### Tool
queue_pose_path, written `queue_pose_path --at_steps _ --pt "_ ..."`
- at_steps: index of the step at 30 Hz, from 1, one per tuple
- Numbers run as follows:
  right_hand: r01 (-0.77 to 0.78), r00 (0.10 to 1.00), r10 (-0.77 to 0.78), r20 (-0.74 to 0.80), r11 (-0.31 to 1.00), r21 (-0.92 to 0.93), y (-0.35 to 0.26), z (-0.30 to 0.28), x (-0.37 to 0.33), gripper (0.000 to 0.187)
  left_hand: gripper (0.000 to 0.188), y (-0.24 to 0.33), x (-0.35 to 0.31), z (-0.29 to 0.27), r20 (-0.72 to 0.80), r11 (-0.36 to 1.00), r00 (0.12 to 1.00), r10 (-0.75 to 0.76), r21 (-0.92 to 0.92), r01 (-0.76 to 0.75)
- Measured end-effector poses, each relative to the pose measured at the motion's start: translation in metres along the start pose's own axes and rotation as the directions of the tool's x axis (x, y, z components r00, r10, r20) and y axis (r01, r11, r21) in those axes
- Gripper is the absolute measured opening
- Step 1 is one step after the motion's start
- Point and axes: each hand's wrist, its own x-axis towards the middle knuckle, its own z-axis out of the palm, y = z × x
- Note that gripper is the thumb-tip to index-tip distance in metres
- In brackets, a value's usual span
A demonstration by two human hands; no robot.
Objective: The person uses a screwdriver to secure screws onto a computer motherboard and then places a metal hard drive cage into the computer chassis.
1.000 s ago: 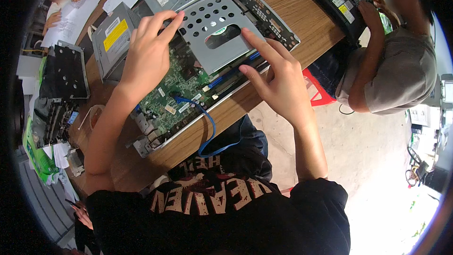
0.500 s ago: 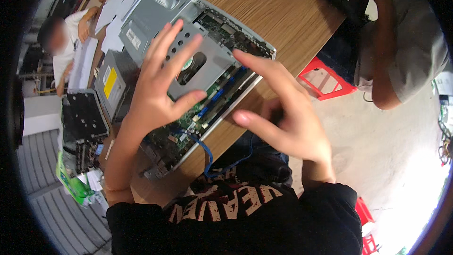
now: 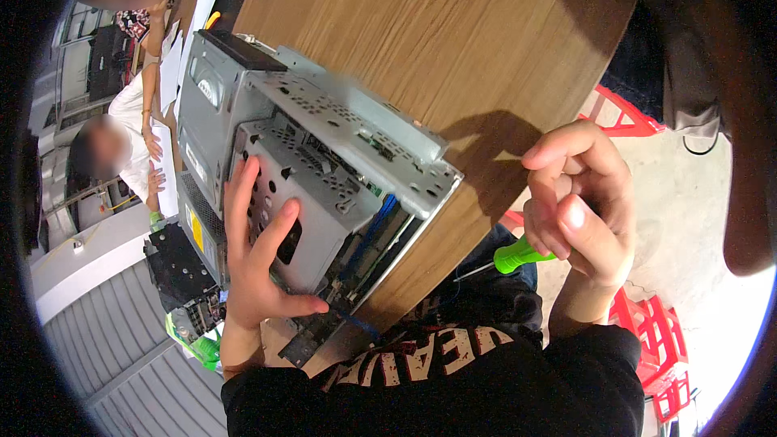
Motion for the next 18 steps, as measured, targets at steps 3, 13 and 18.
queue_pose_path --at_steps 3,13,18 --pt "-0.030 0.999 0.028 0.023 0.995 0.098 -0.002 -0.004 0.012 0.043 0.076 -0.004 -0.001 0.003 -0.051 0.999 0.998 0.025 -0.025 -0.026" --pt "-0.043 0.997 0.033 0.071 0.990 0.135 0.009 -0.009 0.043 0.031 0.075 -0.002 -0.003 0.008 -0.042 1.000 0.999 0.022 0.021 -0.021" --pt "-0.110 0.990 0.104 0.092 0.992 0.068 0.008 -0.006 0.046 0.022 0.070 -0.004 -0.003 0.011 -0.090 1.000 0.996 -0.002 -0.013 0.001"
